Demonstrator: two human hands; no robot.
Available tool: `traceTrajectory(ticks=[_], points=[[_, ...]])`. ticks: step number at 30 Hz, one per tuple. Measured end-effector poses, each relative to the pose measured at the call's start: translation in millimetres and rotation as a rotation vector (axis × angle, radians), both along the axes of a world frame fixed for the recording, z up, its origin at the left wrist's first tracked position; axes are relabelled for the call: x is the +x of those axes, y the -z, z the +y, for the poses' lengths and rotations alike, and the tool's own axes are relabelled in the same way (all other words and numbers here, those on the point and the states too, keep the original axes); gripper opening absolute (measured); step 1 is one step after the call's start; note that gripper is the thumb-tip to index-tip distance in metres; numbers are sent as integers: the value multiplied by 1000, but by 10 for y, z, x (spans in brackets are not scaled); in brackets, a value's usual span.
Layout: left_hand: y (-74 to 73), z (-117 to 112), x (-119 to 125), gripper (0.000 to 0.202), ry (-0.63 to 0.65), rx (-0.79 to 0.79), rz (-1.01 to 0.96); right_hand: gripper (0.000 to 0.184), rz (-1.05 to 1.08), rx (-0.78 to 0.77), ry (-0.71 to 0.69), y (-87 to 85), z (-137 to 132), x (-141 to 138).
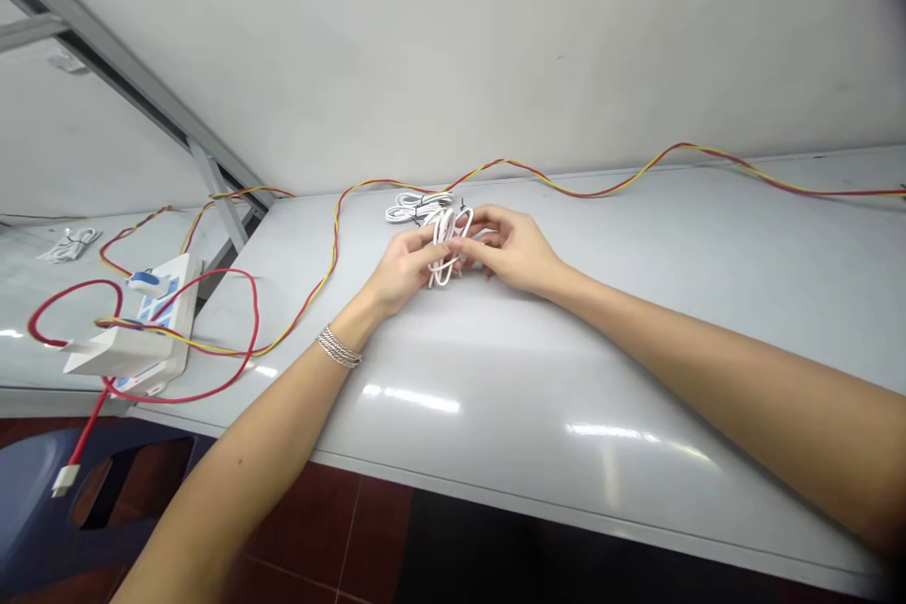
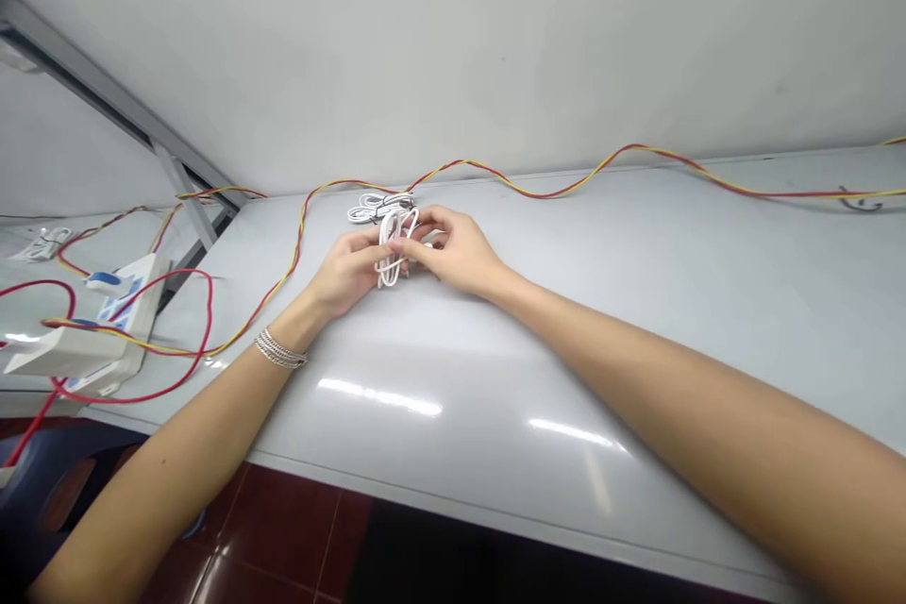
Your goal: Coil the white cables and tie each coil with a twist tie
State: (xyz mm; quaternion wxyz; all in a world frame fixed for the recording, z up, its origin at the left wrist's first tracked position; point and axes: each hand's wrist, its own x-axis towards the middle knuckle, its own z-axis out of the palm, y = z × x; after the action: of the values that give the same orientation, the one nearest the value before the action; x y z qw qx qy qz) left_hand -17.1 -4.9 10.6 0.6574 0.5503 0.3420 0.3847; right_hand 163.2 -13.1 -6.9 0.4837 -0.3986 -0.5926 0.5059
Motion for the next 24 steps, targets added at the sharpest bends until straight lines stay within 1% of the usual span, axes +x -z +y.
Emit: traceTrajectory(ticks=[2,4,6,9,10,12,15,17,19,22,24], points=[[8,6,-15,32,45,-1,1,30,28,-38,10,3,20,2],[30,23,-29,33,74,38,10,27,76,-71,28,5,44,10],[55,43,-37,34,70,165,76,33,126,-103,64,5,67,23],[81,60,-40,34,3,401,245,47,187,-140,97,6,92,50],[87,62,-41,33,-22,447,289,48,198,-151,87,5,97,59],[100,63,-42,33,-54,490,336,44,207,-166,64,1,100,73],[130,76,-49,35,-47,483,371,40,201,-178,20,-8,97,84],[158,94,-55,36,-52,473,373,44,200,-179,-23,-9,98,89],[188,112,-60,36,-64,495,375,48,194,-160,-57,1,104,95],[228,113,-50,35,-92,596,457,52,159,-107,-88,38,112,101],[249,90,-25,29,-118,692,561,61,72,-37,-119,68,111,99]])
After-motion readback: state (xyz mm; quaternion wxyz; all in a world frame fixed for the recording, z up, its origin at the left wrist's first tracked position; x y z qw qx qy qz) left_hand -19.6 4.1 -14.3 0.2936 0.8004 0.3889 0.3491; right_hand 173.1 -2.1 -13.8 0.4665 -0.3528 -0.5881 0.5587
